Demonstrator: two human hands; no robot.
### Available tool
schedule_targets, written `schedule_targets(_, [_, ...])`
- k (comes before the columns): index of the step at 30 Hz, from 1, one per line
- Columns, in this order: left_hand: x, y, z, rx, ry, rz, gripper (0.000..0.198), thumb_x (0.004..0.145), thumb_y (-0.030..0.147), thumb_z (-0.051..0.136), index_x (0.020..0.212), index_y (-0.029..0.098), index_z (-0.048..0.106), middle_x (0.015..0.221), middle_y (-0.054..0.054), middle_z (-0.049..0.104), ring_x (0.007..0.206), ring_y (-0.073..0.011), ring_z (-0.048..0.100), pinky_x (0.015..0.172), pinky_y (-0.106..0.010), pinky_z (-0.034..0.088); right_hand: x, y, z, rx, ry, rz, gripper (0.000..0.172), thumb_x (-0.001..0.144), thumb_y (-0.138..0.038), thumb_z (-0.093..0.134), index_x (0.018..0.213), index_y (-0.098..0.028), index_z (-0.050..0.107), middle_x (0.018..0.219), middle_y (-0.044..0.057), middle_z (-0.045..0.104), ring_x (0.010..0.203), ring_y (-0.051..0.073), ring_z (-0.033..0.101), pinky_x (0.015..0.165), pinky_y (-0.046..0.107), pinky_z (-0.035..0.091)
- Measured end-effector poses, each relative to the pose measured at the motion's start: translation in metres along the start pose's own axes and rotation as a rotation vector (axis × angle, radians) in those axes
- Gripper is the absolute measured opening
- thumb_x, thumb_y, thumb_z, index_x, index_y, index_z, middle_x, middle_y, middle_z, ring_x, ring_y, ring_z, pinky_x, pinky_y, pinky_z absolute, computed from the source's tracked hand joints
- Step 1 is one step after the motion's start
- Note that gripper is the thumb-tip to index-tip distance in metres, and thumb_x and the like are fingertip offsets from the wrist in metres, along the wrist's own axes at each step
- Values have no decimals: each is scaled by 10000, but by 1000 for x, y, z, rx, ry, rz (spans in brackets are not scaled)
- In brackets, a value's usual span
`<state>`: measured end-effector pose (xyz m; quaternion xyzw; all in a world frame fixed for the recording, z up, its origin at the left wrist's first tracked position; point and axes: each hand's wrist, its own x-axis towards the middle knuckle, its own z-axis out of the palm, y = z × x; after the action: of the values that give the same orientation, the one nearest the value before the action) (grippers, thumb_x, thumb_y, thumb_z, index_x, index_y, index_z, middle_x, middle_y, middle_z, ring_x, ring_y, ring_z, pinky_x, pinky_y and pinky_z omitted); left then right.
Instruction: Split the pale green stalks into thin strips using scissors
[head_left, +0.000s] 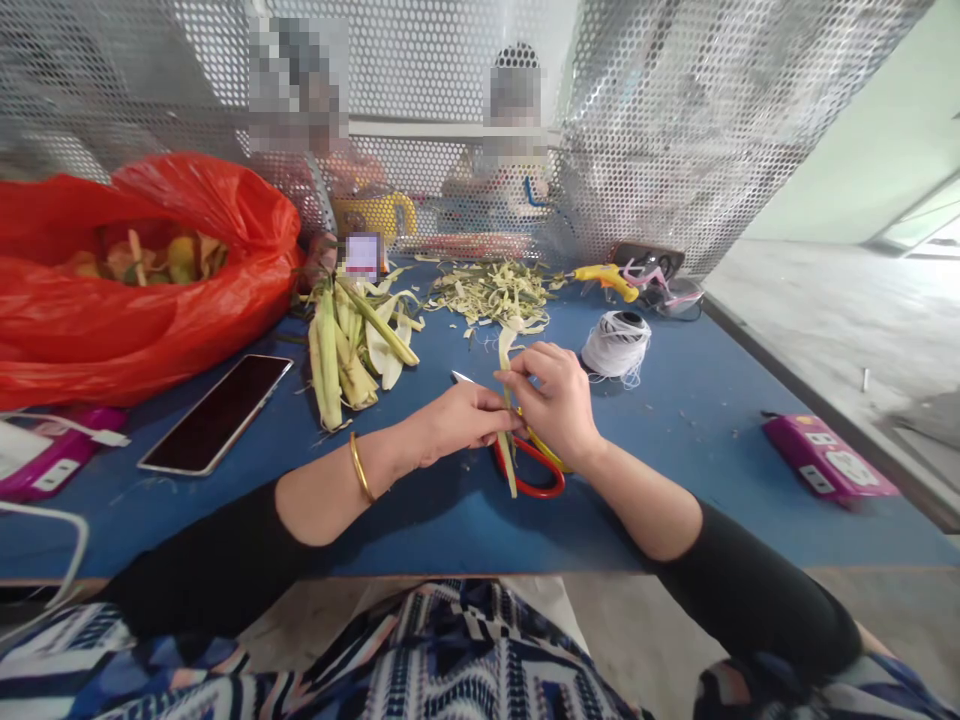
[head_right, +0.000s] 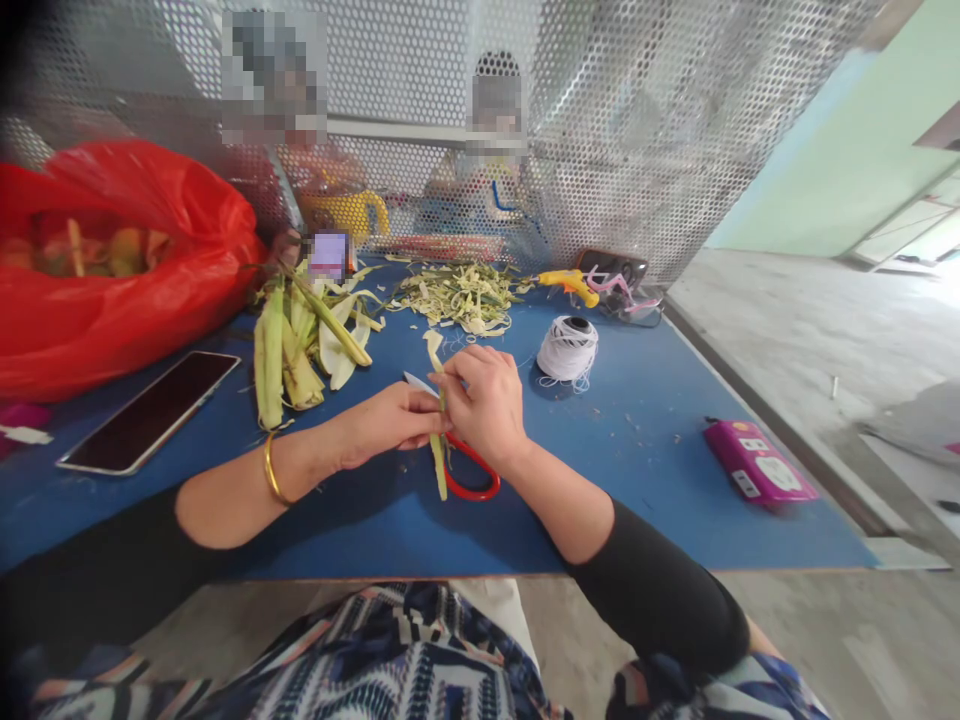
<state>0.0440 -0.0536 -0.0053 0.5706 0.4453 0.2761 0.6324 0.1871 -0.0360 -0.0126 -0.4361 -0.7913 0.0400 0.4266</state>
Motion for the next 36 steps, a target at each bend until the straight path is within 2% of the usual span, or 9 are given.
schedule_targets(5, [4, 0, -7, -114, 114, -17, 177, 729, 258, 677, 608, 128, 684, 437, 54, 409, 423, -50, 314, 433, -210, 187, 10, 15, -8, 3, 14, -19, 213, 895, -283, 540, 734, -207, 656, 818, 45, 664, 835, 195, 586, 876, 378, 395])
schedule_targets(7, [6, 0, -11, -194, 185, 5, 204, 766, 305, 673, 701, 119, 727, 463, 50, 425, 432, -50, 331, 433, -204, 201, 17, 23, -13, 91, 133, 160, 197, 886, -341, 549, 876, -210, 696, 919, 66, 666, 879, 204, 588, 852, 379, 429])
schedule_targets(9, [7, 1, -15, -259, 218, 21, 239, 782, 343, 676, 747, 115, 738, 486, 43, 449, 440, -49, 351, 435, -199, 218, 22, 29, -16, 300, 177, 446, 232, 843, -406, 607, 912, -201, 690, 824, 43, 640, 745, 173, 572, 728, 338, 467])
schedule_targets(12, [8, 0, -17, -303, 232, 23, 255, 782, 362, 684, 762, 112, 733, 506, 27, 493, 441, -50, 377, 434, -196, 228, 22, 27, -13, 794, -42, 824, 312, 743, -477, 728, 794, -174, 672, 598, -34, 532, 511, 93, 471, 531, 251, 427])
schedule_targets(15, [9, 0, -17, -283, 226, 19, 258, 775, 362, 683, 766, 109, 731, 498, 27, 494, 440, -55, 392, 435, -197, 237, 18, 17, -8, 1136, -189, 1005, 292, 660, -394, 831, 729, -168, 660, 544, -63, 524, 459, 45, 469, 482, 180, 416])
schedule_targets(19, [9, 0, -17, -229, 193, 22, 209, 767, 311, 651, 721, 121, 725, 450, 45, 447, 415, -54, 360, 437, -204, 240, 17, 8, -6, 1223, -95, 1106, 233, 714, -313, 811, 673, -156, 644, 521, -53, 565, 435, 22, 487, 460, 130, 421])
schedule_targets(26, [6, 2, -14, -210, 168, 71, 197, 743, 281, 655, 629, 124, 691, 415, 49, 417, 404, -52, 327, 431, -206, 216, 20, 15, -7, 1136, 104, 1004, 298, 635, -342, 857, 626, -153, 628, 469, -55, 528, 405, 29, 426, 410, 148, 376])
schedule_targets(31, [7, 2, -17, -316, 205, 54, 223, 764, 328, 715, 694, 116, 716, 448, 53, 443, 408, -47, 359, 415, -184, 258, 21, 26, -8, 942, 119, 855, 309, 703, -455, 763, 733, -172, 643, 622, -8, 620, 523, 92, 546, 518, 224, 451])
schedule_targets(36, [5, 10, -24, -549, 215, -29, 193, 836, 287, 679, 769, 111, 723, 642, -41, 667, 544, -93, 595, 546, -197, 475, 15, 15, -21, 263, 344, 290, 203, 842, -389, 602, 737, -216, 615, 731, 26, 641, 706, 166, 581, 680, 311, 461])
